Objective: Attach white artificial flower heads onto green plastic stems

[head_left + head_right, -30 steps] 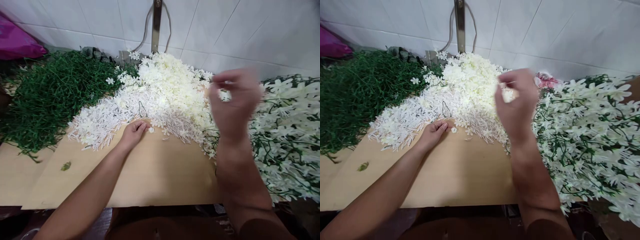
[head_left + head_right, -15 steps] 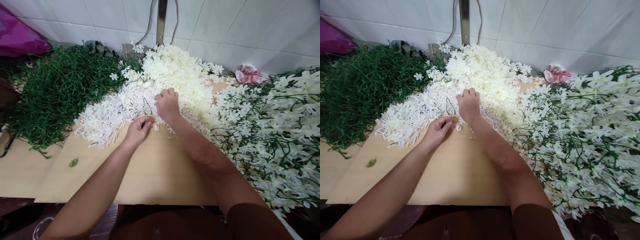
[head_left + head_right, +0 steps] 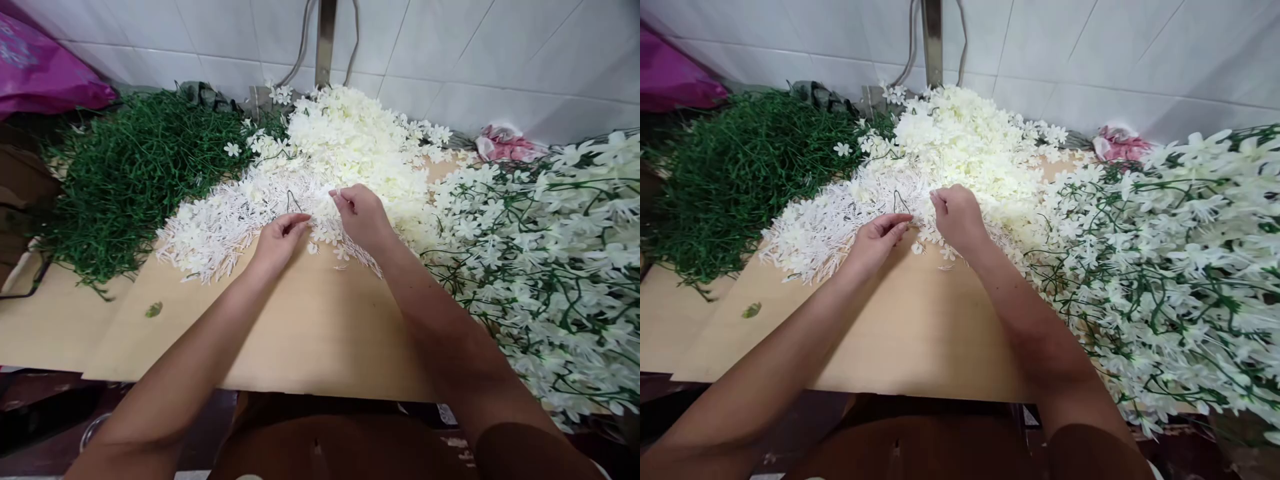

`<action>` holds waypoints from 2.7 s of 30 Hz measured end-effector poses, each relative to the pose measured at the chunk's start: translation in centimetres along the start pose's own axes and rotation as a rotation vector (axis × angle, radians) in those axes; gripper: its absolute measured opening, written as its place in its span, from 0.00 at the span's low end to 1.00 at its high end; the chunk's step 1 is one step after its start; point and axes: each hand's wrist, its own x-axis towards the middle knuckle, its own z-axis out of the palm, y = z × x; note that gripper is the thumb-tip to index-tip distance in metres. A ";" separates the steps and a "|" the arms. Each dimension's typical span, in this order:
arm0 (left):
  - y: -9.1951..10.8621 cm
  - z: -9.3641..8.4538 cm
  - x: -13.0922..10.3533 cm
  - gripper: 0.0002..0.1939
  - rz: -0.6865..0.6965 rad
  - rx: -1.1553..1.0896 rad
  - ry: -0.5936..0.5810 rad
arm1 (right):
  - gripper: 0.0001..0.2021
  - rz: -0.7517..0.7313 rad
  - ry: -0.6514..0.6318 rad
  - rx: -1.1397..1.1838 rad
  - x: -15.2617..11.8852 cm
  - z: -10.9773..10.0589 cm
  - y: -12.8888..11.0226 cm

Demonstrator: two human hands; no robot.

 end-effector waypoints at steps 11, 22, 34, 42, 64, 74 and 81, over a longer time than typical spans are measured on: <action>0.9 2.1 0.2 0.07 0.138 -0.175 0.066 | 0.19 0.081 -0.163 0.166 -1.4 0.7 -2.2; 1.7 2.4 -0.1 0.06 -0.080 -0.393 0.020 | 0.22 0.218 -0.258 0.813 -1.9 2.7 -0.9; 2.3 0.8 0.2 0.07 0.000 -0.156 -0.028 | 0.05 0.142 -0.077 0.724 -1.8 2.2 -1.0; 0.5 -2.1 -0.4 0.10 0.222 0.575 -0.172 | 0.05 0.194 0.006 0.795 -1.2 1.2 0.5; 0.4 -0.9 -0.2 0.12 -0.073 0.021 -0.079 | 0.09 0.121 -0.187 0.780 -3.2 4.4 -0.3; 0.3 -0.9 0.0 0.13 -0.076 -0.062 -0.075 | 0.04 0.022 0.010 0.596 -3.4 4.6 0.2; 0.5 -0.7 0.1 0.10 -0.151 -0.058 -0.032 | 0.04 0.037 0.050 0.653 -3.7 5.0 0.1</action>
